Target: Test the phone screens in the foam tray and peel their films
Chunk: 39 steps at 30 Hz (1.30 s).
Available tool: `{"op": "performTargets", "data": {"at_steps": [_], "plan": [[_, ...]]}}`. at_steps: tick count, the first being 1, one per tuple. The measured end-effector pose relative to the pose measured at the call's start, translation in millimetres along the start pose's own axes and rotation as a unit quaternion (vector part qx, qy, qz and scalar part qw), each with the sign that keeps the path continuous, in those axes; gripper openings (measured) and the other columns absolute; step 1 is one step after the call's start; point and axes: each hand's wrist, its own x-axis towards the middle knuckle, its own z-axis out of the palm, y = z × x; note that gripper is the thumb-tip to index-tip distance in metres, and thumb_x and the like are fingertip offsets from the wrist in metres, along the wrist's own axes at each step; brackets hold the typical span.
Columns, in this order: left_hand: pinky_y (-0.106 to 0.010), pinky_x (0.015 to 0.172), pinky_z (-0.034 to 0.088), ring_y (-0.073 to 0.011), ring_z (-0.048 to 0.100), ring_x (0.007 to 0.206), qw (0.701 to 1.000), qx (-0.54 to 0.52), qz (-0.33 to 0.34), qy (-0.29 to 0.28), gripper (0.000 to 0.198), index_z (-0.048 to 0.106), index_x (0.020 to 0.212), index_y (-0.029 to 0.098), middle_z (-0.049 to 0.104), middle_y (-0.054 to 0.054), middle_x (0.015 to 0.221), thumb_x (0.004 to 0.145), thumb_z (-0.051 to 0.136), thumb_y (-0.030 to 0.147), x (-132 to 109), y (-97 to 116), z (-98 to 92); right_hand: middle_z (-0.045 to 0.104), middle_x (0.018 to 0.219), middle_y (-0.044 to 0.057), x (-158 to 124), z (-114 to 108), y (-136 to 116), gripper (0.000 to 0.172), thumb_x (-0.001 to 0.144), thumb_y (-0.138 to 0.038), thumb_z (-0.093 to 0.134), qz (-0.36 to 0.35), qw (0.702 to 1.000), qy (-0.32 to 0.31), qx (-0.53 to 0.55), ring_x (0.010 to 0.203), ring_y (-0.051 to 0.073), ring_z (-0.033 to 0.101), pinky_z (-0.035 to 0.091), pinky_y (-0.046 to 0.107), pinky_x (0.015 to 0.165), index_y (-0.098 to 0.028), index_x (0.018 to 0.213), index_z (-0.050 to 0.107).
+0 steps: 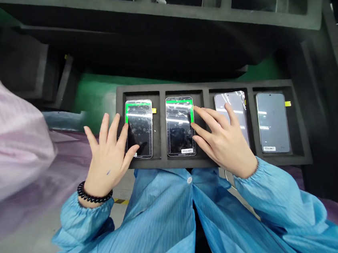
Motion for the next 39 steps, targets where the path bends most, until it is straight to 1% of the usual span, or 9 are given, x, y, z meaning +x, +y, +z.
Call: {"op": "performTargets", "data": {"at_steps": [6,10,13,20,28,32,34,37,39], "plan": [[-0.08,0.121,0.005,-0.0446,0.016,0.159,1.0,0.026,0.015,-0.006,0.071,0.051,0.147,0.005,0.03,-0.026,0.166,0.105,0.022,0.054,-18.8,2.7,0.9,0.06,0.149,0.017,-11.9,-7.1,-10.9,0.034,0.106,-0.029,0.046,-0.007,1.0,-0.008,0.019,0.129,0.033,0.061,0.041,0.066,0.114,-0.012,0.113,0.075],[-0.078,0.123,0.005,-0.0428,0.016,0.159,0.998,0.043,0.036,-0.008,0.064,0.051,0.146,0.007,0.031,-0.025,0.166,0.106,0.026,0.05,-32.9,4.6,-1.8,0.061,0.148,0.017,-20.6,-11.4,-16.2,0.034,0.107,-0.028,0.044,-0.016,0.999,-0.014,0.033,0.128,0.032,0.062,0.041,0.065,0.114,-0.013,0.111,0.075],[-0.075,0.125,0.004,-0.0424,0.017,0.159,0.996,0.061,0.062,-0.013,0.06,0.054,0.142,0.004,0.033,-0.026,0.165,0.106,0.03,0.046,-41.8,5.5,-5.6,0.062,0.147,0.017,-26.9,-13.9,-19.4,0.034,0.107,-0.028,0.045,-0.026,0.998,-0.023,0.051,0.128,0.032,0.062,0.041,0.066,0.114,-0.013,0.108,0.076],[-0.074,0.126,0.009,-0.0412,0.019,0.159,0.992,0.058,0.111,-0.023,0.054,0.058,0.137,0.003,0.04,-0.026,0.16,0.106,0.032,0.039,-52.8,-3.6,-13.7,0.062,0.147,0.015,-31.6,-22.4,-24.3,0.037,0.107,-0.029,0.045,-0.035,0.995,-0.046,0.084,0.128,0.03,0.062,0.042,0.067,0.115,-0.015,0.097,0.078],[-0.071,0.128,0.009,-0.0351,0.028,0.157,0.992,0.002,0.11,-0.053,0.041,0.069,0.121,0.021,0.05,-0.01,0.156,0.105,0.034,0.035,-49.8,-20.8,-23.7,0.069,0.136,0.013,-26.9,-22.9,-24.2,0.045,0.108,-0.029,0.043,-0.041,0.989,-0.052,0.135,0.121,0.029,0.065,0.046,0.064,0.115,-0.016,0.083,0.078],[-0.073,0.126,0.012,-0.0341,0.041,0.15,0.992,-0.01,0.121,-0.028,0.04,0.071,0.095,0.023,0.061,-0.007,0.141,0.105,0.034,0.033,-33.6,-23.8,-31.1,0.072,0.128,0.013,-19.5,-20.9,-15.1,0.044,0.106,-0.028,0.047,-0.05,0.982,-0.054,0.172,0.118,0.029,0.067,0.046,0.061,0.116,-0.016,0.074,0.074],[-0.074,0.125,0.015,-0.0344,0.046,0.146,0.992,-0.004,0.123,-0.008,0.035,0.067,0.088,0.021,0.064,-0.009,0.134,0.104,0.038,0.032,-24.9,-24.3,-35.6,0.07,0.131,0.013,-17.1,-22.2,-6.0,0.036,0.105,-0.027,0.049,-0.043,0.98,-0.045,0.192,0.12,0.029,0.065,0.046,0.06,0.115,-0.016,0.082,0.075],[-0.075,0.124,0.016,-0.0378,0.039,0.151,0.993,0.036,0.111,0.005,0.019,0.065,0.101,0.02,0.057,-0.014,0.144,0.101,0.049,0.029,-14.5,-23.6,-38.5,0.062,0.142,0.018,-16.7,-24.9,8.5,0.022,0.102,-0.026,0.056,-0.023,0.984,-0.045,0.169,0.128,0.034,0.06,0.044,0.064,0.115,-0.015,0.111,0.073],[-0.076,0.124,0.016,-0.0396,0.029,0.156,0.99,0.059,0.128,-0.007,0.021,0.062,0.117,0.02,0.046,-0.017,0.156,0.1,0.051,0.027,-8.9,-21.6,-36.3,0.052,0.152,0.021,-17.1,-25.2,14.5,0.036,0.097,-0.024,0.064,-0.023,0.987,-0.07,0.145,0.135,0.037,0.054,0.041,0.068,0.116,-0.014,0.131,0.063]]}}
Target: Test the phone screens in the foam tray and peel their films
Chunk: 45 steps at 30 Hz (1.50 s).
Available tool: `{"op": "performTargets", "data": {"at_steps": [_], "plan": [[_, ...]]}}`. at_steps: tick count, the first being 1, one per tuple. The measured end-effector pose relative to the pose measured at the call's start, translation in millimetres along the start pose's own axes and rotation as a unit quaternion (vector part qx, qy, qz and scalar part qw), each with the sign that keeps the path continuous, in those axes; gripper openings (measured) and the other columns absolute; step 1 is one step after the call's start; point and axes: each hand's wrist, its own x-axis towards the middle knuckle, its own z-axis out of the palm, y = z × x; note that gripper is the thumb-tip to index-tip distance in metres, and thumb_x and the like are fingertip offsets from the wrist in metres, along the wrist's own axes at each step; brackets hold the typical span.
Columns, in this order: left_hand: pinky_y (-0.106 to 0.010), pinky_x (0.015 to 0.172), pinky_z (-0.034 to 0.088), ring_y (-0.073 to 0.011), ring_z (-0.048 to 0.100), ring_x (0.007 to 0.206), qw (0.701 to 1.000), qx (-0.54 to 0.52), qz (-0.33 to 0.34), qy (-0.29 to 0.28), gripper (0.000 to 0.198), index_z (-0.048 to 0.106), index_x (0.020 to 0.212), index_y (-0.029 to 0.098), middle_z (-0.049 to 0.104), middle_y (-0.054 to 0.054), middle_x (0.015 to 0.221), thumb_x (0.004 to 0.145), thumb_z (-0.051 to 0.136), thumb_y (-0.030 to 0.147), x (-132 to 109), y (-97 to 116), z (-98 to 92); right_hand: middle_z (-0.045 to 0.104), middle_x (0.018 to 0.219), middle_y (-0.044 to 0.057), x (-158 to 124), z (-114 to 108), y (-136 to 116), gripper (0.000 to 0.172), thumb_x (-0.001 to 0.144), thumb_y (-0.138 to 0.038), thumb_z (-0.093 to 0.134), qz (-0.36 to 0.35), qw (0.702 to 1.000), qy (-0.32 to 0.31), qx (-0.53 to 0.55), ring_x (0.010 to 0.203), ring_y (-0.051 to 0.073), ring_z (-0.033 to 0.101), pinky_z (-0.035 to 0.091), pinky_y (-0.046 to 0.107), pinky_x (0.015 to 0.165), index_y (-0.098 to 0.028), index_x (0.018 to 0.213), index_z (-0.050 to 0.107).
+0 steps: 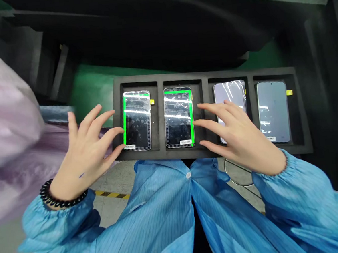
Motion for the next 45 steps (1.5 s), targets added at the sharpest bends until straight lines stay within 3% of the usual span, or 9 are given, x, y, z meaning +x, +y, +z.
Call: {"op": "performTargets", "data": {"at_steps": [5,11,14,18,22,27,35,41,45], "plan": [[-0.077,0.123,0.017,-0.0377,0.016,0.161,0.996,-0.005,0.089,-0.027,0.041,0.05,0.14,0.024,0.028,-0.016,0.169,0.099,0.05,0.02,17.7,6.4,9.3,0.04,0.163,0.02,6.9,6.6,0.1,0.08,0.08,-0.015,0.08,0.002,0.998,-0.059,0.004,0.147,0.038,0.044,0.032,0.07,0.121,-0.019,0.152,0.043],[-0.076,0.125,0.007,-0.039,0.011,0.161,0.99,-0.078,0.11,-0.043,0.063,0.046,0.149,0.033,0.014,-0.004,0.175,0.088,0.061,0.023,39.6,4.3,15.3,0.037,0.165,0.019,23.3,14.7,1.6,0.093,0.076,-0.021,0.085,-0.018,0.997,-0.073,0.009,0.15,0.037,0.039,0.025,0.07,0.124,-0.02,0.156,0.037],[-0.075,0.125,0.007,-0.0399,0.01,0.161,0.987,-0.078,0.124,-0.065,0.07,0.044,0.151,0.032,0.011,-0.006,0.175,0.084,0.065,0.023,47.8,4.2,14.8,0.034,0.167,0.019,26.7,17.4,5.8,0.097,0.074,-0.025,0.086,-0.034,0.997,-0.065,0.019,0.151,0.038,0.038,0.024,0.069,0.125,-0.02,0.157,0.036],[-0.073,0.126,0.006,-0.0397,0.008,0.161,0.985,-0.059,0.144,-0.076,0.079,0.038,0.155,0.027,0.007,-0.012,0.175,0.082,0.068,0.021,54.2,6.7,12.1,0.034,0.168,0.017,26.8,23.1,7.8,0.091,0.077,-0.023,0.079,-0.027,0.999,-0.028,0.016,0.151,0.037,0.037,0.02,0.067,0.127,-0.021,0.157,0.037],[-0.076,0.124,0.004,-0.0413,0.01,0.161,0.988,-0.068,0.132,-0.051,0.08,0.033,0.158,0.029,0.008,-0.011,0.175,0.084,0.064,0.025,56.3,7.3,15.0,0.038,0.166,0.018,22.3,22.5,8.6,0.079,0.083,-0.025,0.074,-0.02,0.999,-0.014,0.023,0.149,0.036,0.041,0.025,0.067,0.125,-0.018,0.155,0.041],[-0.075,0.125,0.004,-0.0394,0.006,0.162,0.996,-0.055,0.075,0.018,0.068,0.026,0.159,0.031,0.004,-0.008,0.176,0.097,0.054,0.031,44.4,9.6,12.1,0.054,0.156,0.012,6.4,15.6,8.6,0.026,0.098,-0.038,0.061,-0.047,0.997,0.061,0.019,0.14,0.033,0.052,0.029,0.066,0.123,-0.022,0.111,0.076],[-0.07,0.13,0.012,-0.0388,0.009,0.161,0.986,-0.115,-0.057,0.102,0.07,0.029,0.157,0.043,0.013,0.0,0.174,0.098,0.06,0.025,9.8,15.1,11.9,0.061,0.149,0.009,-10.6,25.9,-4.1,0.029,0.102,-0.031,0.053,-0.075,0.996,0.046,0.004,0.132,0.029,0.06,0.028,0.067,0.124,-0.021,0.098,0.08],[-0.071,0.13,0.016,-0.04,0.014,0.16,0.981,-0.124,-0.082,0.125,0.071,0.033,0.156,0.047,0.017,0.005,0.173,0.096,0.06,0.019,-8.0,9.5,25.1,0.062,0.149,0.01,-13.5,23.2,-1.3,0.024,0.1,-0.029,0.057,-0.07,0.995,0.073,0.014,0.131,0.029,0.06,0.03,0.064,0.125,-0.021,0.101,0.08],[-0.073,0.129,0.015,-0.041,0.012,0.16,0.984,-0.115,-0.078,0.116,0.068,0.035,0.155,0.045,0.015,0.006,0.173,0.097,0.058,0.019,-15.9,6.5,29.0,0.06,0.151,0.011,-12.3,23.0,0.1,0.026,0.101,-0.03,0.056,-0.077,0.996,0.046,-0.006,0.132,0.03,0.059,0.029,0.066,0.124,-0.02,0.107,0.079]]}}
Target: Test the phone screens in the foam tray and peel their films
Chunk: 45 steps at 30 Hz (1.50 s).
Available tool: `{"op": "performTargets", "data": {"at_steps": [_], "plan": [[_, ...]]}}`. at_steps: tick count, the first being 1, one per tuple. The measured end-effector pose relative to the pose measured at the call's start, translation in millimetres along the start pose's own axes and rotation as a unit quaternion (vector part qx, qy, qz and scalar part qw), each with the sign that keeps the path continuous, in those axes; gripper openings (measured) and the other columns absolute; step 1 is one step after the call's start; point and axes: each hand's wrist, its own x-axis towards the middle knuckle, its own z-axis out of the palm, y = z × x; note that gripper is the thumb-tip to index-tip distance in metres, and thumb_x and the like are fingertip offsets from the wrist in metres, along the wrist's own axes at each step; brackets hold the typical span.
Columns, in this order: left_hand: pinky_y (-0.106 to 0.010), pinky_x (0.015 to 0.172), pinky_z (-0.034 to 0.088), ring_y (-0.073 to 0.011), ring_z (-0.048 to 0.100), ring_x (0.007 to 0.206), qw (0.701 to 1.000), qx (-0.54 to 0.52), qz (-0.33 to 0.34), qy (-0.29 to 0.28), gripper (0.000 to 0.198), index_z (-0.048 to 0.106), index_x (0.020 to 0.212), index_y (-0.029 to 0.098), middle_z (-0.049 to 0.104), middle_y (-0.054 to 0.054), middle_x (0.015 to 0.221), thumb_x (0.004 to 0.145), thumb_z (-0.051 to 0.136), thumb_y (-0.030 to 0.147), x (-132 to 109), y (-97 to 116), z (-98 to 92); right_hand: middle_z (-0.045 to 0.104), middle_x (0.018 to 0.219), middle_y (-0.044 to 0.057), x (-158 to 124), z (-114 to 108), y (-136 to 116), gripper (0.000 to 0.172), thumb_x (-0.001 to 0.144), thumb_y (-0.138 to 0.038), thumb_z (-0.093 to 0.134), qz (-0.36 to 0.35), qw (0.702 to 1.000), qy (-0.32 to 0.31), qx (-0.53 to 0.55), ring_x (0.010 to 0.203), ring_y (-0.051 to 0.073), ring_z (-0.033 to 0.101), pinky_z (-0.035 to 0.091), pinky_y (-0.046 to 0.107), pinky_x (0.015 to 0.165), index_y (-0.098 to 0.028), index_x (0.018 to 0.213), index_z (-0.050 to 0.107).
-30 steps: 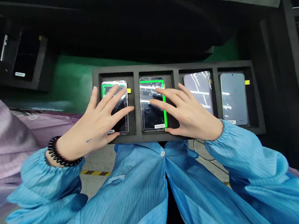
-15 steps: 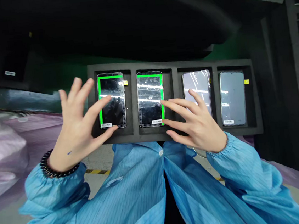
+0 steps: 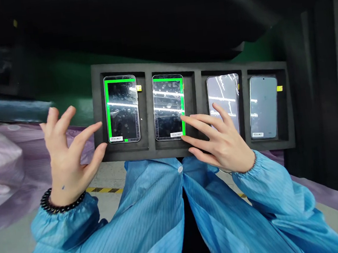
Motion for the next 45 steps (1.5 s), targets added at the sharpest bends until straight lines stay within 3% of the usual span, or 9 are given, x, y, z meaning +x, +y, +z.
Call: {"op": "performTargets", "data": {"at_steps": [8,12,18,23,29,35,45], "plan": [[-0.072,0.13,0.018,-0.0391,0.015,0.16,1.0,-0.002,0.001,0.013,0.072,0.033,0.155,0.052,0.016,0.013,0.172,0.096,0.058,0.018,-4.3,-1.2,0.7,0.059,0.153,0.007,-6.1,-4.7,4.1,0.019,0.097,-0.027,0.063,0.021,0.999,0.025,-0.015,0.132,0.03,0.059,0.026,0.062,0.127,-0.022,0.104,0.08],[-0.073,0.129,0.016,-0.0374,0.016,0.16,1.0,-0.004,0.015,0.004,0.071,0.033,0.154,0.055,0.016,0.015,0.172,0.098,0.056,0.02,-6.1,-4.6,3.8,0.059,0.152,0.006,-2.8,-4.7,2.2,0.022,0.1,-0.029,0.059,0.014,1.0,0.008,-0.01,0.131,0.029,0.06,0.03,0.064,0.125,-0.024,0.104,0.079],[-0.073,0.131,0.007,-0.0369,0.019,0.16,0.999,0.028,0.037,0.004,0.041,0.06,0.136,0.043,0.02,0.017,0.171,0.099,0.052,0.027,-14.2,-12.5,4.3,0.062,0.148,0.013,5.4,-2.6,-0.9,0.024,0.102,-0.028,0.057,-0.008,1.0,0.015,0.009,0.13,0.029,0.062,0.031,0.066,0.124,-0.019,0.101,0.079],[-0.072,0.13,0.001,-0.0328,0.02,0.16,1.0,0.022,0.018,0.004,0.035,0.063,0.131,0.046,0.024,0.019,0.169,0.1,0.053,0.033,-22.3,-13.1,1.8,0.063,0.147,0.012,11.0,1.5,-2.2,0.022,0.101,-0.028,0.058,-0.02,1.0,0.01,0.018,0.128,0.028,0.062,0.033,0.064,0.123,-0.02,0.103,0.078],[-0.073,0.128,-0.003,-0.0347,0.014,0.161,0.997,0.053,0.048,-0.031,0.043,0.054,0.142,0.045,0.016,0.013,0.172,0.1,0.052,0.036,-24.1,-15.2,5.9,0.063,0.146,0.015,13.1,2.8,-2.5,0.023,0.102,-0.026,0.056,-0.023,0.999,0.012,0.026,0.128,0.028,0.063,0.033,0.065,0.123,-0.018,0.104,0.078],[-0.074,0.126,-0.001,-0.0325,0.018,0.161,0.991,0.012,0.134,0.027,0.048,0.044,0.153,0.041,0.026,0.001,0.171,0.106,0.035,0.049,-15.6,-11.1,23.4,0.064,0.144,0.018,11.8,2.3,-2.0,0.024,0.102,-0.026,0.057,-0.019,0.999,0.027,0.031,0.126,0.031,0.065,0.034,0.068,0.121,-0.015,0.105,0.078],[-0.072,0.127,-0.003,-0.0344,0.016,0.161,0.988,-0.025,0.151,-0.024,0.056,0.038,0.157,0.039,0.018,0.0,0.174,0.106,0.027,0.058,-5.4,7.4,36.2,0.063,0.146,0.017,13.6,4.7,-2.9,0.023,0.102,-0.026,0.056,-0.02,0.999,0.027,0.028,0.127,0.03,0.064,0.036,0.067,0.12,-0.017,0.106,0.076]]}}
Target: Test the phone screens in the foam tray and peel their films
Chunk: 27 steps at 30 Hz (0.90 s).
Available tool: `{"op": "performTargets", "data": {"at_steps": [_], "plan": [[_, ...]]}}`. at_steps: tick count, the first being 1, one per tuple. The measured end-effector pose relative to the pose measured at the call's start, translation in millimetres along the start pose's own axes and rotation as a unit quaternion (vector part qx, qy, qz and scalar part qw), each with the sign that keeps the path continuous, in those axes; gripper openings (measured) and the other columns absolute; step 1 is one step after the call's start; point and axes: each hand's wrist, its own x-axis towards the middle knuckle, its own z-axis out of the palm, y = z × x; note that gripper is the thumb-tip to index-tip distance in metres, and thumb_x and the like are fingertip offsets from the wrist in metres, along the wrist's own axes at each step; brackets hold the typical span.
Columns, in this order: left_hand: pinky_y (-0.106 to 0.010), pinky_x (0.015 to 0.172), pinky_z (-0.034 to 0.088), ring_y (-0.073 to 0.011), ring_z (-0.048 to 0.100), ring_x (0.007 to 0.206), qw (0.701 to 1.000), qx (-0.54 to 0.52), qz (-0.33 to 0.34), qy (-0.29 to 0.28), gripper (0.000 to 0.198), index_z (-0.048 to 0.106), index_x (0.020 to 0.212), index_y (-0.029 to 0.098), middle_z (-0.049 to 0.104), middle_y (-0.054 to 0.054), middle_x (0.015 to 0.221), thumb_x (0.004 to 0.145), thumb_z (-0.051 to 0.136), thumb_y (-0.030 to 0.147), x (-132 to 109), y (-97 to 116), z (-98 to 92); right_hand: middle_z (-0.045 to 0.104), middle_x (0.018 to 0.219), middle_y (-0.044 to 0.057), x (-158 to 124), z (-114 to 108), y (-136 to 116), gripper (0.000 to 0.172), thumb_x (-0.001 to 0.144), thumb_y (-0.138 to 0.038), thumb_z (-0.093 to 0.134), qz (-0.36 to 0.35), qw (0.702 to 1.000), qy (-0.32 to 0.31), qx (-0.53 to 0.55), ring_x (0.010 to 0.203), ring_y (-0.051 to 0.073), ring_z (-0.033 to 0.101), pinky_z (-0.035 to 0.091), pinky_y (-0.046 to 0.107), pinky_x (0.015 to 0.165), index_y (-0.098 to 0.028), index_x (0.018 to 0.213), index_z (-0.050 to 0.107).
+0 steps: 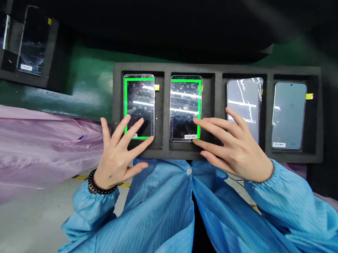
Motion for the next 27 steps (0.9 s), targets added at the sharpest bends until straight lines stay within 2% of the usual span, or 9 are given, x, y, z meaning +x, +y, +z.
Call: {"op": "performTargets", "data": {"at_steps": [5,10,13,17,22,27], "plan": [[-0.071,0.126,-0.005,-0.0371,0.019,0.16,1.0,-0.01,0.019,-0.014,0.058,0.035,0.159,0.039,0.015,0.0,0.174,0.105,0.032,0.059,7.9,2.5,2.1,0.064,0.145,0.017,1.7,2.4,-0.2,0.023,0.102,-0.026,0.055,-0.003,1.0,-0.002,0.008,0.129,0.029,0.063,0.036,0.066,0.121,-0.017,0.103,0.076],[-0.069,0.127,-0.006,-0.0337,0.013,0.162,0.999,-0.003,0.035,-0.018,0.057,0.036,0.158,0.036,0.013,-0.002,0.175,0.106,0.031,0.057,9.8,4.4,3.3,0.062,0.146,0.017,-4.7,-2.6,2.7,0.022,0.102,-0.026,0.057,0.009,1.0,-0.002,0.001,0.131,0.03,0.061,0.031,0.066,0.124,-0.017,0.103,0.077],[-0.068,0.129,-0.001,-0.0306,0.016,0.162,0.999,-0.03,0.023,0.018,0.058,0.034,0.159,0.038,0.016,0.002,0.174,0.106,0.024,0.058,8.2,4.9,3.1,0.063,0.146,0.016,-8.5,-4.1,3.7,0.022,0.102,-0.026,0.056,0.014,1.0,-0.005,-0.008,0.131,0.028,0.061,0.029,0.065,0.125,-0.018,0.102,0.077],[-0.068,0.131,0.006,-0.0311,0.021,0.16,0.996,-0.042,0.008,0.079,0.059,0.035,0.159,0.037,0.018,0.004,0.174,0.106,0.018,0.057,5.0,5.3,1.0,0.062,0.147,0.016,-4.2,0.7,1.8,0.023,0.102,-0.026,0.055,0.006,1.0,-0.016,-0.015,0.13,0.028,0.061,0.03,0.065,0.124,-0.017,0.103,0.076],[-0.068,0.132,0.008,-0.0311,0.022,0.16,0.994,-0.034,-0.021,0.1,0.06,0.037,0.158,0.039,0.02,0.006,0.173,0.105,0.014,0.056,0.2,3.3,1.3,0.059,0.151,0.016,15.9,14.2,-6.3,0.027,0.103,-0.03,0.052,-0.031,0.999,-0.033,-0.017,0.13,0.028,0.06,0.032,0.064,0.123,-0.015,0.109,0.075],[-0.068,0.131,0.013,-0.0326,0.028,0.157,0.988,-0.037,-0.023,0.147,0.063,0.046,0.154,0.037,0.029,0.003,0.17,0.105,0.014,0.06,0.5,-0.4,1.6,0.054,0.155,0.017,30.3,23.0,-11.4,0.028,0.101,-0.029,0.054,-0.051,0.997,-0.055,0.006,0.133,0.028,0.058,0.028,0.064,0.126,-0.014,0.116,0.072]]}}
